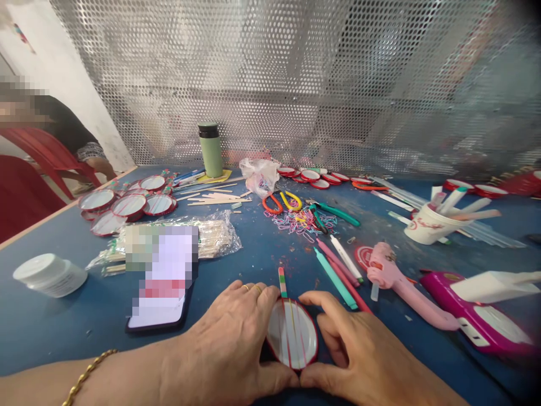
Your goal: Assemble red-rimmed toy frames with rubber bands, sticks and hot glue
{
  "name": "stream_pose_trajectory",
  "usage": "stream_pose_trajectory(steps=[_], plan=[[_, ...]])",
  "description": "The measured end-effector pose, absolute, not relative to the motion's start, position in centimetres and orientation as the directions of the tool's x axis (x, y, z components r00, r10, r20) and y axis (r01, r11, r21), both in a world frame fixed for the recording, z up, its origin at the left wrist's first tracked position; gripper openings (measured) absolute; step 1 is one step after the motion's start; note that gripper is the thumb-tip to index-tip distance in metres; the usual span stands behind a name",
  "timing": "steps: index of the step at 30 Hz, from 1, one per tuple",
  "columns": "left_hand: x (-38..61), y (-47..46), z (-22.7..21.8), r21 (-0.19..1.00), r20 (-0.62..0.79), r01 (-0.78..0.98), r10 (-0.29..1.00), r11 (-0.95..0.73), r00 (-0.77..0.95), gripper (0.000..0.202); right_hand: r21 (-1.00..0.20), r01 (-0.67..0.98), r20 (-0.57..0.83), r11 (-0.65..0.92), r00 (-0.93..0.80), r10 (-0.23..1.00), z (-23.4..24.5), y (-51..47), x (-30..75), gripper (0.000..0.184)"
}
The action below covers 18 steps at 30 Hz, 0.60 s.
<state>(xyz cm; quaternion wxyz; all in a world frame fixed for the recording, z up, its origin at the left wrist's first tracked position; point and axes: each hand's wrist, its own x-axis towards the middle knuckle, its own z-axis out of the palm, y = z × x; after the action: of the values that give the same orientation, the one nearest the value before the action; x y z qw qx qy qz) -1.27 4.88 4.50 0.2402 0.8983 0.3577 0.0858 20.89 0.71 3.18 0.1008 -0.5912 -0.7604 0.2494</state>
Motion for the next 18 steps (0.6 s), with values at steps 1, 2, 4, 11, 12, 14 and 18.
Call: stream_pose_trajectory(steps=[1,2,4,11,12,14,18], plan=[[-1.3,4.9,4.6,0.497,-0.015,0.599,0.683,-0.628,0.730,0.064,-0.505,0.842,-0.125,0.189,-0.288,0.950,3.1,0.7,20.9,0.067],[-1.3,5.0,4.8,0.501,-0.013,0.595,0.681,-0.629,0.732,0.065,-0.515,0.834,-0.109,0.200,-0.295,0.949,3.1,0.7,21.0,0.066],[-1.5,5.2,5.2,0.509,-0.014,0.587,0.676,-0.629,0.737,0.067,-0.543,0.812,-0.084,0.215,-0.308,0.948,3.1,0.8,21.0,0.060],[-3.0,6.2,7.6,0.472,0.058,0.546,0.642,-0.692,0.764,0.028,-0.553,0.799,0.122,0.234,-0.201,0.972,4.2,0.8,20.8,0.029],[-3.2,6.5,8.1,0.414,0.068,0.539,0.615,-0.734,0.785,0.024,-0.537,0.804,0.157,0.257,-0.204,0.966,4.7,0.8,20.6,0.027],[-3.7,7.6,9.4,0.259,0.043,0.526,0.554,-0.810,0.832,0.028,-0.506,0.802,0.216,0.317,-0.238,0.947,6.0,0.9,20.2,0.029],[-4.9,11.2,13.1,-0.076,0.079,0.679,0.674,-0.730,0.734,0.031,-0.386,0.827,0.379,0.409,-0.262,0.888,9.8,2.2,18.8,0.028]])
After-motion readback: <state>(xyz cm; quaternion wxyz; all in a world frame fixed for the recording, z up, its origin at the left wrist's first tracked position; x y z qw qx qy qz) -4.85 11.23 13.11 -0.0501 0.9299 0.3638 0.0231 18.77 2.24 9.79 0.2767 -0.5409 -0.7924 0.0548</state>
